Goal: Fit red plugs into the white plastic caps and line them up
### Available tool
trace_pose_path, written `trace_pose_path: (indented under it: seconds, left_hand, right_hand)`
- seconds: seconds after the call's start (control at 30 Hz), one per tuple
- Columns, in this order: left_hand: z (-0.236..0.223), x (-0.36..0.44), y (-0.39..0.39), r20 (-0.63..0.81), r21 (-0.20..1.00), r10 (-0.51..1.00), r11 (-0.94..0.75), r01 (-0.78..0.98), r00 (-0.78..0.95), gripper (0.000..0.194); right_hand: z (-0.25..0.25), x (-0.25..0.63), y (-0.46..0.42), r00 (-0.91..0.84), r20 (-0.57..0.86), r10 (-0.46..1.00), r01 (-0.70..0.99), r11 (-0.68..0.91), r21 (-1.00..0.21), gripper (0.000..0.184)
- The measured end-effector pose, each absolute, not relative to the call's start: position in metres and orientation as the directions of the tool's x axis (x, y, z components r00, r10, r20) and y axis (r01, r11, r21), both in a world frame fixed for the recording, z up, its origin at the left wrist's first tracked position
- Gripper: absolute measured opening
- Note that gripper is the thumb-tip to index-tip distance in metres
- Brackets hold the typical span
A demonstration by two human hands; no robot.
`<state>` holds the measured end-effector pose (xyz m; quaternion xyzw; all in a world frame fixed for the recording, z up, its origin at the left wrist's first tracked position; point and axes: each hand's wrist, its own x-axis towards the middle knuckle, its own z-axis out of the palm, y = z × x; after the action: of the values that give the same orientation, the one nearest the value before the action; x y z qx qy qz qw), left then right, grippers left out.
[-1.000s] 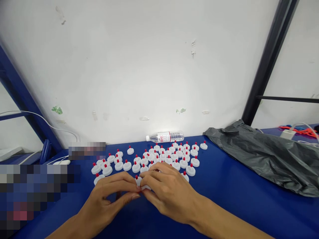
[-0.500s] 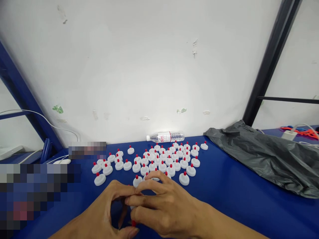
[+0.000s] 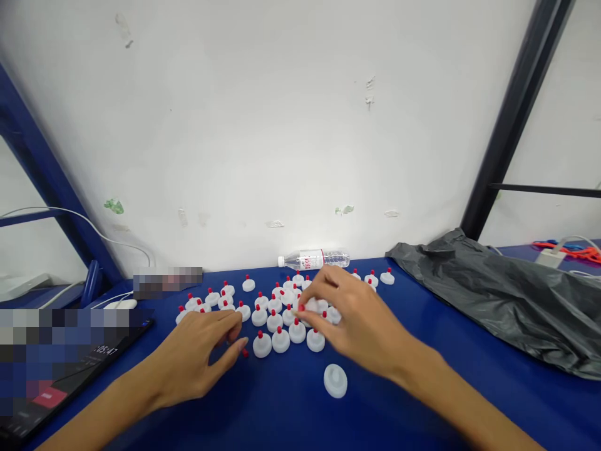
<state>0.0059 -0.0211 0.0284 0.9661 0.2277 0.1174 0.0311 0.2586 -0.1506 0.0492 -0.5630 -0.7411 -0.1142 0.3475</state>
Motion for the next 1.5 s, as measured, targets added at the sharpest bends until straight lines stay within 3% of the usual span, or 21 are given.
trace_pose_path:
  seconds: [0.1, 0.2, 0.37, 0.6, 0.83, 1.0, 1.17, 1.3, 1.5]
  left_hand:
    - [0.026, 0.006, -0.011, 0.083, 0.081, 0.476, -0.879, 0.47, 0.876, 0.021]
    - [0.022, 0.005, -0.007, 0.017, 0.113, 0.475, -0.875, 0.471, 0.88, 0.015]
    - [0.019, 0.006, -0.004, 0.026, 0.126, 0.468, -0.878, 0.462, 0.883, 0.013]
    - [0.016, 0.007, -0.002, 0.049, 0.182, 0.45, -0.882, 0.435, 0.892, 0.015]
    - [0.011, 0.009, 0.001, 0.141, 0.205, 0.437, -0.891, 0.406, 0.888, 0.011]
    - [0.002, 0.011, 0.002, 0.326, 0.266, 0.427, -0.898, 0.352, 0.844, 0.012]
    - [-0.001, 0.015, -0.011, 0.546, 0.293, 0.264, -0.949, 0.114, 0.795, 0.014]
    - [0.003, 0.019, -0.028, 0.545, 0.356, 0.226, -0.934, 0.021, 0.807, 0.015]
    - [0.003, 0.019, -0.031, 0.552, 0.356, 0.169, -0.933, -0.047, 0.816, 0.017]
  right_hand:
    - [0.066, 0.284, -0.156, -0.049, 0.237, 0.97, 0.926, 0.133, -0.353, 0.023]
    - [0.071, 0.301, -0.161, -0.087, -0.08, 0.993, 0.898, 0.044, -0.438, 0.026]
    - [0.06, 0.307, -0.163, -0.134, -0.22, 0.966, 0.874, 0.011, -0.486, 0.011]
    - [0.063, 0.301, -0.163, -0.138, -0.163, 0.977, 0.875, 0.042, -0.483, 0.034]
    - [0.052, 0.278, -0.157, -0.33, -0.077, 0.941, 0.81, 0.24, -0.534, 0.007]
    - [0.053, 0.262, -0.157, -0.253, 0.107, 0.962, 0.798, 0.27, -0.539, 0.009]
    - [0.033, 0.237, -0.15, -0.23, 0.314, 0.921, 0.765, 0.371, -0.527, 0.011]
    - [0.011, 0.22, -0.144, -0.205, 0.419, 0.884, 0.757, 0.415, -0.505, 0.007]
    - [0.001, 0.214, -0.144, -0.201, 0.464, 0.863, 0.768, 0.433, -0.473, 0.006]
